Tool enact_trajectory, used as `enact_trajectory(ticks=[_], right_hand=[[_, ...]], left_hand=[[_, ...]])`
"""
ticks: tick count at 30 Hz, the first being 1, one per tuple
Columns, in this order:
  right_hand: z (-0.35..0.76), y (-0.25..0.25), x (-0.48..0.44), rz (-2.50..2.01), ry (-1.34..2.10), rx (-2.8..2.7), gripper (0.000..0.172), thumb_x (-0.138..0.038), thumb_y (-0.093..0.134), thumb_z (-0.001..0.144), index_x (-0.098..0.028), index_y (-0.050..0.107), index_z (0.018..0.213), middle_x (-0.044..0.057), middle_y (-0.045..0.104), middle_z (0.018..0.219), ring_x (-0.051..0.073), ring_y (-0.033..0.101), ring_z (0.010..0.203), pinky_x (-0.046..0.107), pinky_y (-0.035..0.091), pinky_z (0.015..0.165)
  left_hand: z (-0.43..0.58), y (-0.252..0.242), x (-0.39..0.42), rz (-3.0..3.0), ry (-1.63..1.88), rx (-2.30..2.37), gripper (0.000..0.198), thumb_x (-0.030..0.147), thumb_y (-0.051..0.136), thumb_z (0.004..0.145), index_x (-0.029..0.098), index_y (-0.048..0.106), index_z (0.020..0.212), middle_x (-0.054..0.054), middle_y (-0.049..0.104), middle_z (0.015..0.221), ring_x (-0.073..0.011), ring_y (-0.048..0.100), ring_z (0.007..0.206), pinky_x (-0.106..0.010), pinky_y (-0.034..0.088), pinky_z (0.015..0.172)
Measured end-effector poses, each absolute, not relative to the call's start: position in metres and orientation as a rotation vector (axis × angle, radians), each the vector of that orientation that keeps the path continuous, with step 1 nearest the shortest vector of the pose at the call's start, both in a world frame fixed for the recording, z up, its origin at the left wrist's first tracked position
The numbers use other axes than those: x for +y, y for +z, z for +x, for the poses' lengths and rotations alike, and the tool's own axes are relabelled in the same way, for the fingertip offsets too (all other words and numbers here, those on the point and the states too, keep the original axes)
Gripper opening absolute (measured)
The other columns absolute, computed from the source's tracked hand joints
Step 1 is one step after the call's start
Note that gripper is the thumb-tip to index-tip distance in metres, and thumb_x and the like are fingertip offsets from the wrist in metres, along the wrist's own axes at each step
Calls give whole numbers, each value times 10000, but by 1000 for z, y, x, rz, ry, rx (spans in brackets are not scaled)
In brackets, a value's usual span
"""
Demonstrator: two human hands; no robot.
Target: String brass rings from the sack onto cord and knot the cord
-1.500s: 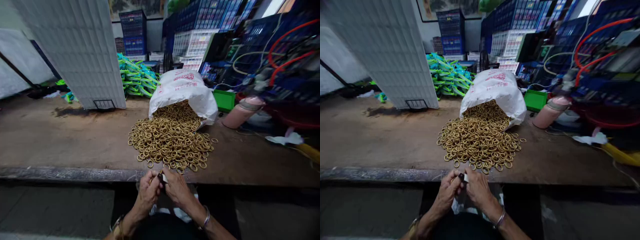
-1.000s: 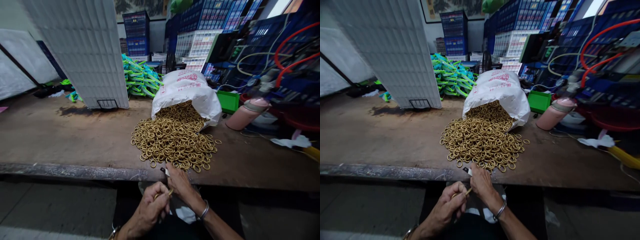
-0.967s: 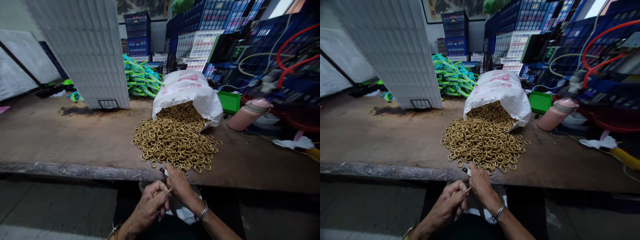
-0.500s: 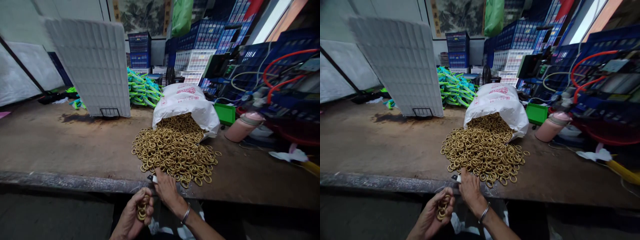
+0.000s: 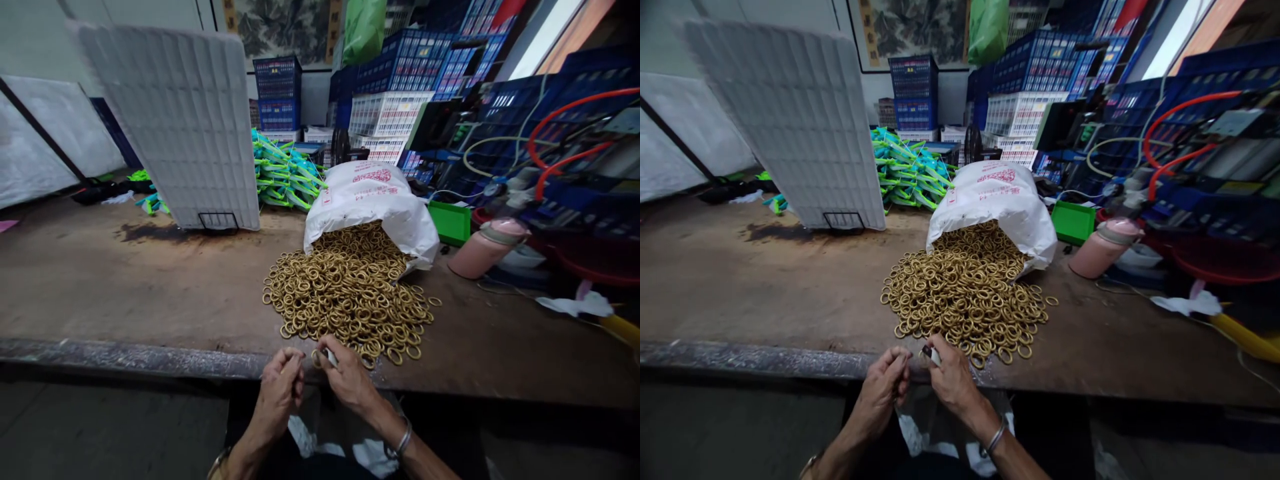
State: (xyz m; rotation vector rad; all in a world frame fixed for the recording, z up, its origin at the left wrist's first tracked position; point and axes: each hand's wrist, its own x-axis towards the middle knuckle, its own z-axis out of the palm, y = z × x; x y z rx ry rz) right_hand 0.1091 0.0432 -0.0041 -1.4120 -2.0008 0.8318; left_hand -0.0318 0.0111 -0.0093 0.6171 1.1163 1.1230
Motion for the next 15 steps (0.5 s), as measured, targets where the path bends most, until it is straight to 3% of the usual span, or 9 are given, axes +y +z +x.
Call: enact_trajectory(ticks=[8,11,15], right_hand=[[120,0,32,-1259,941,-1954,93,-240,432,809,-199,515,820,0,570,724,135,524,663,240,376,622],[117,-1,33,-1342,1081,-1736,164,-333,418,818,-196,490,763,-21,518,660,124,481,626,231,373,585],[111,-4,31,-1338,1477,-1396,253,-422,412,812,-197,438,699,-67,414,519,84,362,461,198,300,448]], left_hand=[[-18,-7,11,866,952,1115,343,483,575,731,163,473,666,85,387,414,-37,300,345,-155,241,350],[-14,-2,11,850,1000,1179,334,475,603,706,164,489,668,87,386,418,-42,304,361,-164,244,373],[-10,4,12,945,1077,1214,274,405,610,717,150,554,634,35,511,510,-66,383,432,-180,278,417]])
